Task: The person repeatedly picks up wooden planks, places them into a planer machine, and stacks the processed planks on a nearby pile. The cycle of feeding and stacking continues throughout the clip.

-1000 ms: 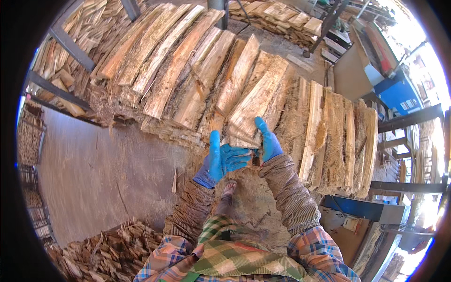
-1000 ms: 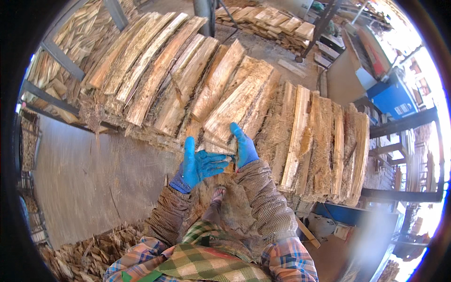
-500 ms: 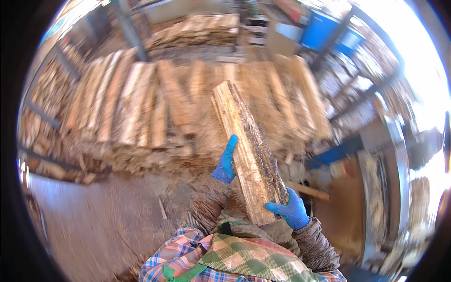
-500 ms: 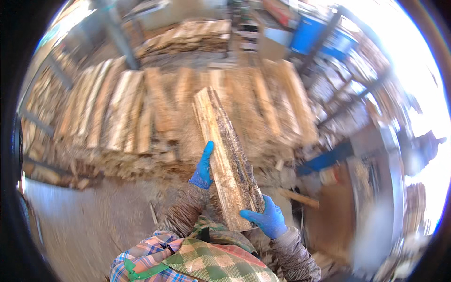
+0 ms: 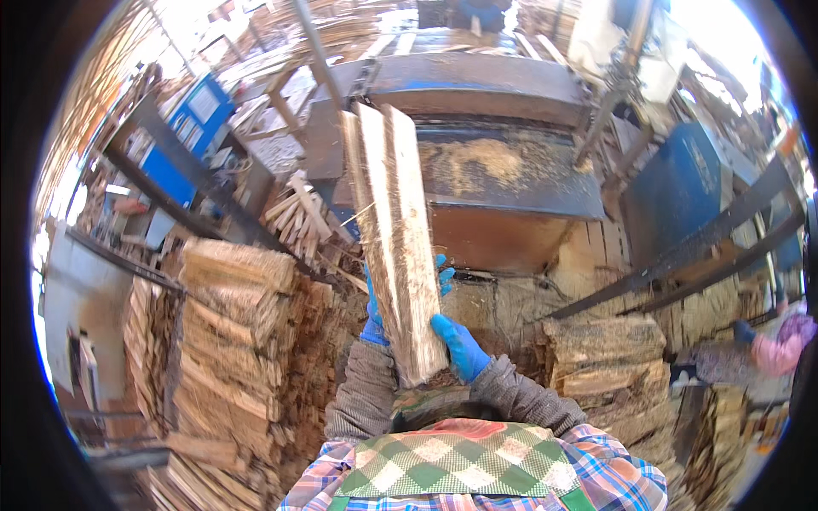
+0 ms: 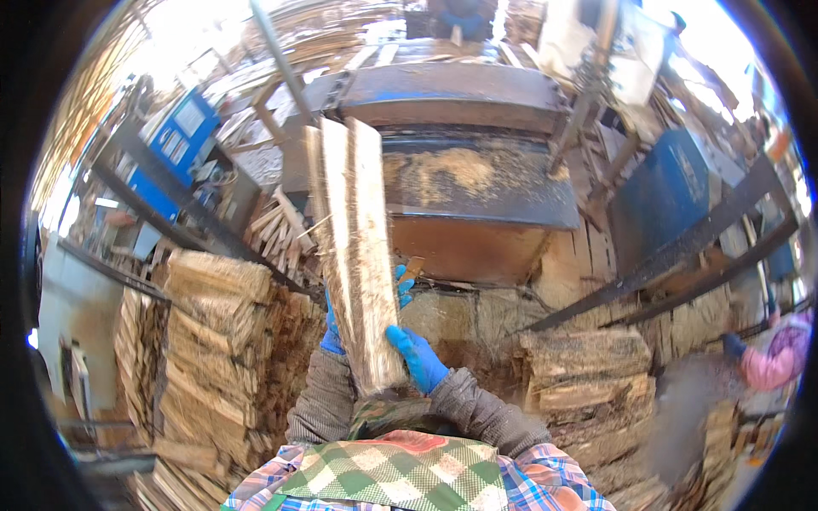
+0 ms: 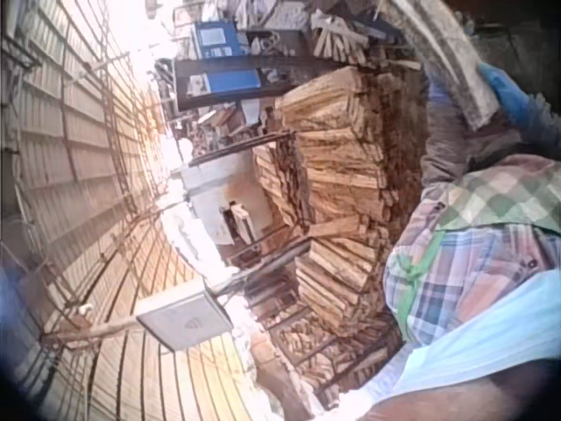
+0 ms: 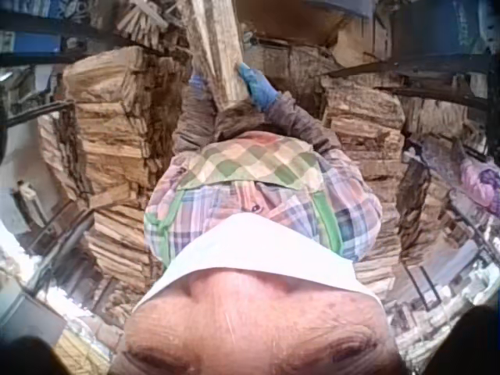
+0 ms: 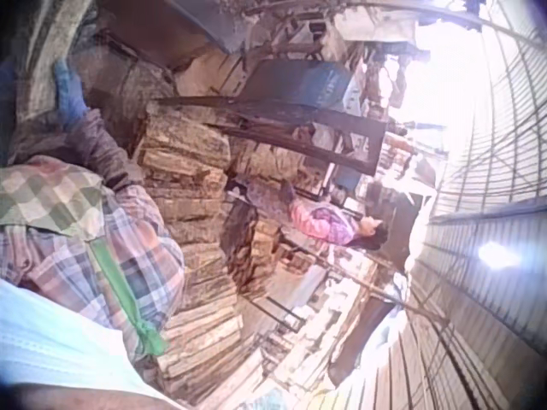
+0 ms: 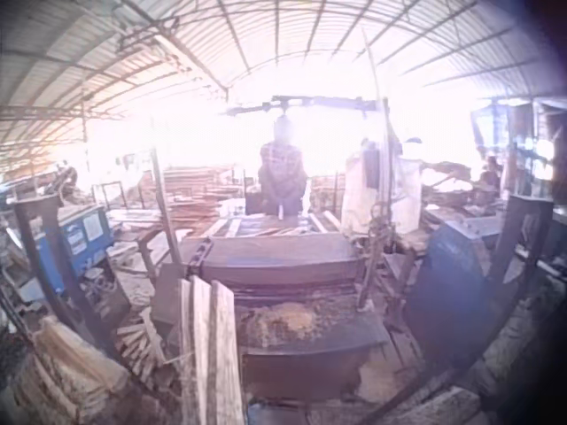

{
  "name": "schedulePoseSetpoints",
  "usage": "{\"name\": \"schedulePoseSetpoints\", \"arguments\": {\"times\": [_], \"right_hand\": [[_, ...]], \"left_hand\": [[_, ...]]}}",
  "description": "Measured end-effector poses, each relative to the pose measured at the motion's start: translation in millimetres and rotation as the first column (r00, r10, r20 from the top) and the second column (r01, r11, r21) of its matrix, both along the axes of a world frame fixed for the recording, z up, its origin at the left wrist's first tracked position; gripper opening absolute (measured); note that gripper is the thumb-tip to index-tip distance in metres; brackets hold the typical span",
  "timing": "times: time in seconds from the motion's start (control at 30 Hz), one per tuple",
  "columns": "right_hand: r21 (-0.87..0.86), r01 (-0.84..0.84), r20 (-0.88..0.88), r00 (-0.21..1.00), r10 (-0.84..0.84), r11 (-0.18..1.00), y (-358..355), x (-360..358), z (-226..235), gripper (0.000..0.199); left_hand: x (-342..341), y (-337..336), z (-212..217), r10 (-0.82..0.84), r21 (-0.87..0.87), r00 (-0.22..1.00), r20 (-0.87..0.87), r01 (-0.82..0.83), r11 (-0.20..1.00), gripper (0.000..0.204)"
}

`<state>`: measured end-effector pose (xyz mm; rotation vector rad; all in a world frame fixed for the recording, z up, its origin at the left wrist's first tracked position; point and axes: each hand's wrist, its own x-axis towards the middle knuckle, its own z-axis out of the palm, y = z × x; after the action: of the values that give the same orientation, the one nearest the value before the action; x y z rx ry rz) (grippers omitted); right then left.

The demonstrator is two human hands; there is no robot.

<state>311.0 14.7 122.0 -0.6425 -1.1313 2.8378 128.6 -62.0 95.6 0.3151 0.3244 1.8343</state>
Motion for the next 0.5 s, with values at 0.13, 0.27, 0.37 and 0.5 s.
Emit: {"name": "schedulePoseSetpoints", "arguments": {"times": [0.13, 0.27, 0.37, 0.5], "right_hand": [[0.241, 0.248, 0.179, 0.939, -0.294, 0.938, 30.1, 3.4, -23.9, 0.066], [0.331, 0.386, 0.303, 0.821, -0.484, 0.861, 45.3, -3.3, 29.6, 0.063], [0.388, 0.391, 0.334, 0.784, -0.523, 0.834, 45.0, -17.3, 23.8, 0.057], [0.496, 0.44, 0.283, 0.733, -0.619, 0.748, 37.8, -15.9, -23.1, 0.043]], "left_hand": [[-19.8, 16.0, -19.4, -0.047, 0.047, 0.977, 0.209, 0.038, 0.998, 0.085], [-36.2, 12.6, -41.3, -0.106, 0.083, 0.917, 0.384, 0.081, 0.993, 0.086], [-35.8, 23.3, -38.0, -0.121, -0.008, 0.925, 0.359, 0.132, 0.991, 0.088], [-52.3, 41.3, -32.7, -0.131, -0.094, 0.936, 0.328, 0.171, 0.981, 0.091]]}}
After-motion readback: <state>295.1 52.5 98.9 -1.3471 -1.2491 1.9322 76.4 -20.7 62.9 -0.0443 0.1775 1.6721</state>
